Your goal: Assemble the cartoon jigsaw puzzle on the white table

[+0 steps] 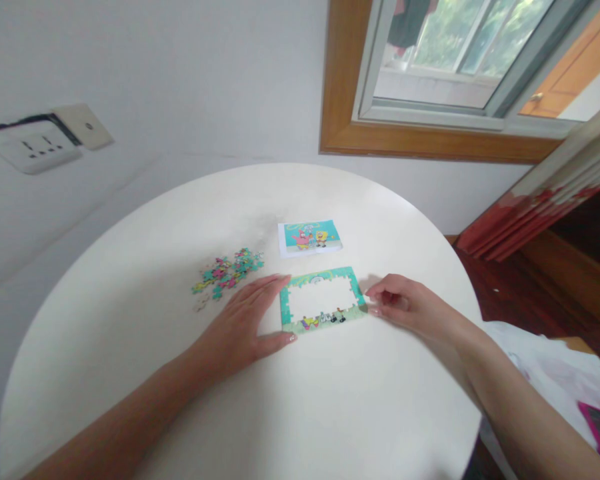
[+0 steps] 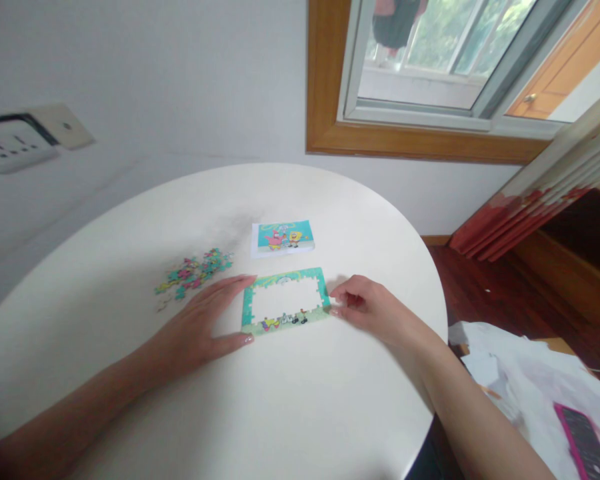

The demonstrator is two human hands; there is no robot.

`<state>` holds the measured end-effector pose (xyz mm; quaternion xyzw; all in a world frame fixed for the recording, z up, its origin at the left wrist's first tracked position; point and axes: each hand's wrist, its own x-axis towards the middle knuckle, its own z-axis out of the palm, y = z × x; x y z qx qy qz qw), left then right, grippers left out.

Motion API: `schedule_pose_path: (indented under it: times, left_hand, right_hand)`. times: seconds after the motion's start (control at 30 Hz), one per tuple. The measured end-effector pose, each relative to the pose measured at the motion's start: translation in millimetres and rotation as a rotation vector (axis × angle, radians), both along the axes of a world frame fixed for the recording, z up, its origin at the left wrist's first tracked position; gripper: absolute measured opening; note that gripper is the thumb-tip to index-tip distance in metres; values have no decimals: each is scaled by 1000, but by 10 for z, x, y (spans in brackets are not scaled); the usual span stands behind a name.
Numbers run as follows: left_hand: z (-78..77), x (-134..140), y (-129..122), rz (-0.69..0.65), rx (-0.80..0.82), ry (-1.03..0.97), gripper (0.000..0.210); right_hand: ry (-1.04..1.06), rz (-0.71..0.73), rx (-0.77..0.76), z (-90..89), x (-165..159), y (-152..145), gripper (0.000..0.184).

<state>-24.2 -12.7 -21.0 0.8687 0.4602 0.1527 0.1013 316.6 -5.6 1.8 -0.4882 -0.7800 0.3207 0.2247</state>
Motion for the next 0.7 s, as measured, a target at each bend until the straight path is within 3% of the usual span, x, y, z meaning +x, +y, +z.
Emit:
schedule_pose_path:
  times: [0.13,0.23,0.37,0.47,0.6,0.7]
  left_hand:
    - [-15,-9,15,-9,7,-3,83]
    - [-37,-13,23,-9,11,-5,85]
    - [-39,-4,19,14,10,-5,84]
    - [-20,6,12,23,-14,3,83]
    - [-5,11,11,26,-22,-3,83]
    - [-19,4,13,21,-24,-9,83]
  right_hand:
    - [-155,122,43,234,4,167,43]
    - [-177,110,102,337,-111,363,41]
    - [-101,35,173,255,-261,531,40]
    - [-67,131,131,170,-203,525,44]
    - [-146,256,72,196,-55,439,87]
    - [-235,270,20,245,-64,391,106]
